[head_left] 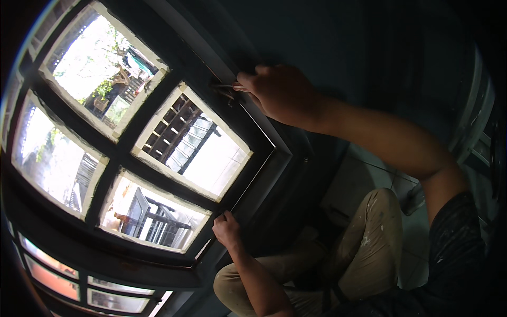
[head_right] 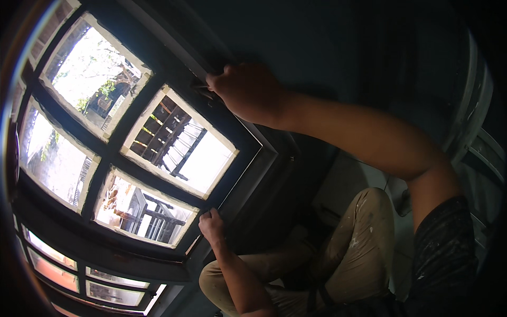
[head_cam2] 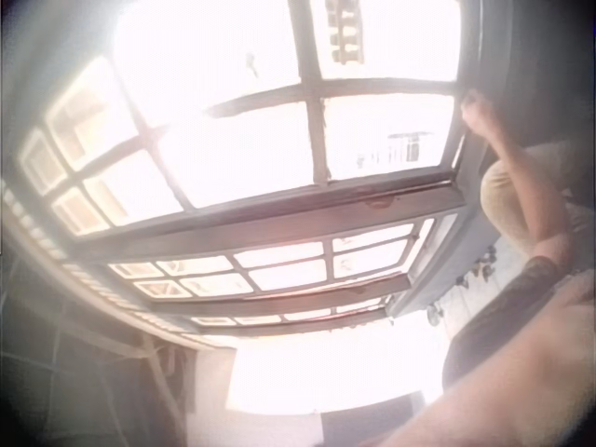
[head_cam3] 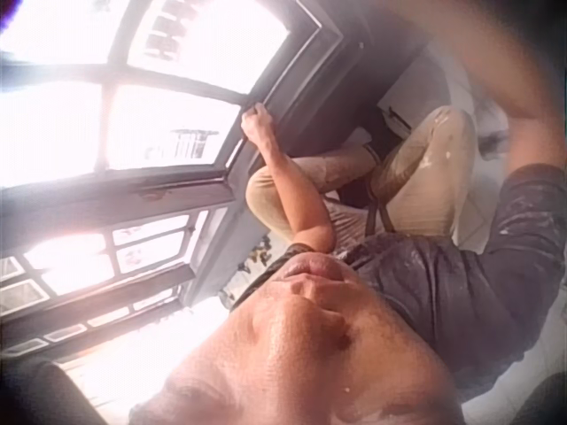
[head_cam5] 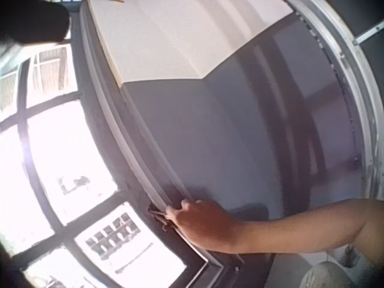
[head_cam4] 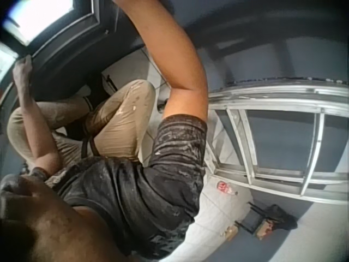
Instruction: The person uses a screwdriver to loosen and remove screws from a window frame, then detaches the frame from the wall. The person works on multiple screw locations along the frame before pulling it away.
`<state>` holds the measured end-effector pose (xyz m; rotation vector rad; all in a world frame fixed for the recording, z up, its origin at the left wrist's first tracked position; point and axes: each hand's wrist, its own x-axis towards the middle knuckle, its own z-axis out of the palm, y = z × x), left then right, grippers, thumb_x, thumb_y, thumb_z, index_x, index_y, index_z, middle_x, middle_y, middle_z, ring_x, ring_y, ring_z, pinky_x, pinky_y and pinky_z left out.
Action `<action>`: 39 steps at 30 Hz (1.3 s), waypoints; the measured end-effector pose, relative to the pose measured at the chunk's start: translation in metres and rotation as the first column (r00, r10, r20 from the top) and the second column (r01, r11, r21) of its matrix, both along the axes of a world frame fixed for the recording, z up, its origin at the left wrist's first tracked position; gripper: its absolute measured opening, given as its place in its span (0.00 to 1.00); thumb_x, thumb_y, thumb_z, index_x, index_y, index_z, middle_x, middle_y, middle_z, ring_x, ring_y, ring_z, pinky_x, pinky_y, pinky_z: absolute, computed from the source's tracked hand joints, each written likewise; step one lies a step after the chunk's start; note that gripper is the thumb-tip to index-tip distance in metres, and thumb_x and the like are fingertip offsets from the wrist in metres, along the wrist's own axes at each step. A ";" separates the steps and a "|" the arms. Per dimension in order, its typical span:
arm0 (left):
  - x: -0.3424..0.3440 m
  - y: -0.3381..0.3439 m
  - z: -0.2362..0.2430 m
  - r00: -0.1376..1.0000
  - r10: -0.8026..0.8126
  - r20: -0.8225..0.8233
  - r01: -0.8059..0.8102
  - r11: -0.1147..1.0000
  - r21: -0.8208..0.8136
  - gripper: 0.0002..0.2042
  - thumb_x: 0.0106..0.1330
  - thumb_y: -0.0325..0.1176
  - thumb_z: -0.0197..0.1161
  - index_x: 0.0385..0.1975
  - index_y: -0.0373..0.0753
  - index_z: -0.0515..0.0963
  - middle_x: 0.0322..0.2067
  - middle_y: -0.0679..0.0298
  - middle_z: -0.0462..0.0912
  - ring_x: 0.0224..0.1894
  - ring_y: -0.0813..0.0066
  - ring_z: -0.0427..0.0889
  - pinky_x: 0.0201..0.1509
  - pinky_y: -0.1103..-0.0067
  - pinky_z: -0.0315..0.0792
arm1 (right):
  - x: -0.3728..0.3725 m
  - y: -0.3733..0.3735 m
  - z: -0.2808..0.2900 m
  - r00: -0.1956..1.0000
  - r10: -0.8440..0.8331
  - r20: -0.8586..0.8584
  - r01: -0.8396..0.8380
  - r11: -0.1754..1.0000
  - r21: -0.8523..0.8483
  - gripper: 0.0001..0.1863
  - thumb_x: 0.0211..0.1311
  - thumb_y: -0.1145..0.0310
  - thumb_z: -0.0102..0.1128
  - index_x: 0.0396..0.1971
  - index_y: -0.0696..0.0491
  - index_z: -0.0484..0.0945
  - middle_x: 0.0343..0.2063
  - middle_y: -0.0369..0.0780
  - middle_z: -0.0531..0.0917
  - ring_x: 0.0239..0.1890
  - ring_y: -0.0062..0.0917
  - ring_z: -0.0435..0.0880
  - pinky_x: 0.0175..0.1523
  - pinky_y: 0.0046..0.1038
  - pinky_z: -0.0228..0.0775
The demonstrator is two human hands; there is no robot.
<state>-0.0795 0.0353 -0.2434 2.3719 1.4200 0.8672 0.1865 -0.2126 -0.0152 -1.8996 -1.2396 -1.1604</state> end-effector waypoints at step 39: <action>0.004 -0.001 0.004 1.000 0.016 0.004 -0.016 1.000 0.002 0.21 0.73 0.46 0.56 0.38 0.33 0.88 0.40 0.39 0.87 0.46 0.34 0.86 0.53 0.49 0.78 | -0.010 -0.004 0.054 0.950 -0.089 -0.300 -0.030 0.929 -0.369 0.18 0.75 0.58 0.64 0.28 0.56 0.86 0.28 0.40 0.86 0.34 0.41 0.90 0.43 0.41 0.85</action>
